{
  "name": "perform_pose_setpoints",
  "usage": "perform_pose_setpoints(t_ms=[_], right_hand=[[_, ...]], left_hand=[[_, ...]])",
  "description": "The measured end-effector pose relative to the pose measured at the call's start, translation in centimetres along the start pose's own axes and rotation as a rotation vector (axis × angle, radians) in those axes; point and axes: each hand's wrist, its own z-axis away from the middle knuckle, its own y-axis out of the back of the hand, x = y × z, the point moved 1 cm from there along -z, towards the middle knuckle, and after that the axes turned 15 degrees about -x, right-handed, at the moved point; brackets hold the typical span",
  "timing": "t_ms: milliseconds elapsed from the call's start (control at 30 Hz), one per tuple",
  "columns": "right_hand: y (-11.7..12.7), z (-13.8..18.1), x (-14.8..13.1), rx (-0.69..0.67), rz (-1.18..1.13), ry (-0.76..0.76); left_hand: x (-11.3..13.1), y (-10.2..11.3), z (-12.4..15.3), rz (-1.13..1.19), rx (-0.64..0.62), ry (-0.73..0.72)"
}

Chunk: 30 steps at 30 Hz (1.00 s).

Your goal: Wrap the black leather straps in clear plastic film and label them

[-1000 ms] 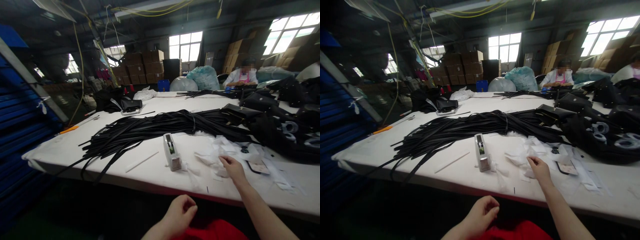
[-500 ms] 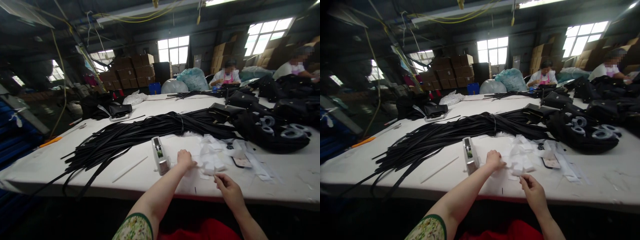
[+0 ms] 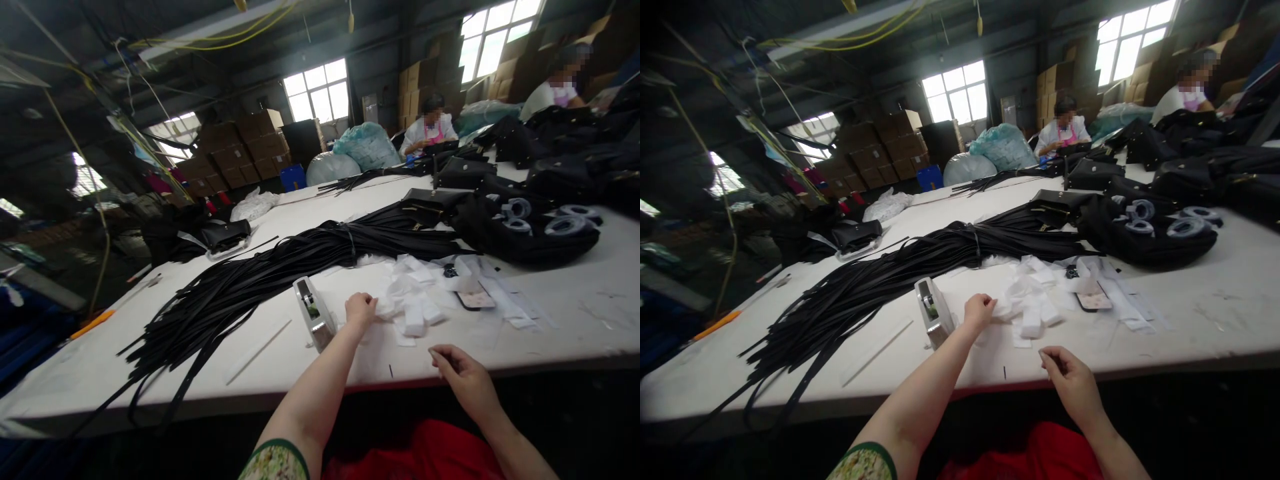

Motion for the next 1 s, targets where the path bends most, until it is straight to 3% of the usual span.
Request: perform_pose_setpoints(t_ms=[267, 367, 467, 600, 733, 867, 1000], right_hand=[[-2.6, -1.0, -2.9, -0.189, -0.133, 0.059], [-3.9, -1.7, -5.0, -0.316, -0.232, 0.102], [-4.9, -2.4, -6.9, -0.384, -0.350, 0.142], [-5.4, -2.9, -8.3, -0.472, -0.663, 0.188], [-4.1, -3.1, -8.9, -0.534, -0.885, 0.284], [-0.7, -4.2, -8.7, -0.314, -0.975, 0.218], [3.6, -6.5, -7.1, -0.051, -1.001, 0.112]], left_hand=[[2.7, 7.2, 3.8, 0.211, 0.477, -0.214], [3.7, 9.6, 6.6, 0.324, 0.576, -0.346], [4.0, 11.0, 9.2, 0.415, 0.584, -0.435], [3.3, 11.3, 11.4, 0.433, 0.458, -0.370], [1.6, 10.2, 11.8, 0.645, 0.194, -0.378], [0.0, 9.4, 11.3, 0.799, -0.064, -0.337], [-0.1, 10.3, 10.7, 0.621, -0.323, -0.338]])
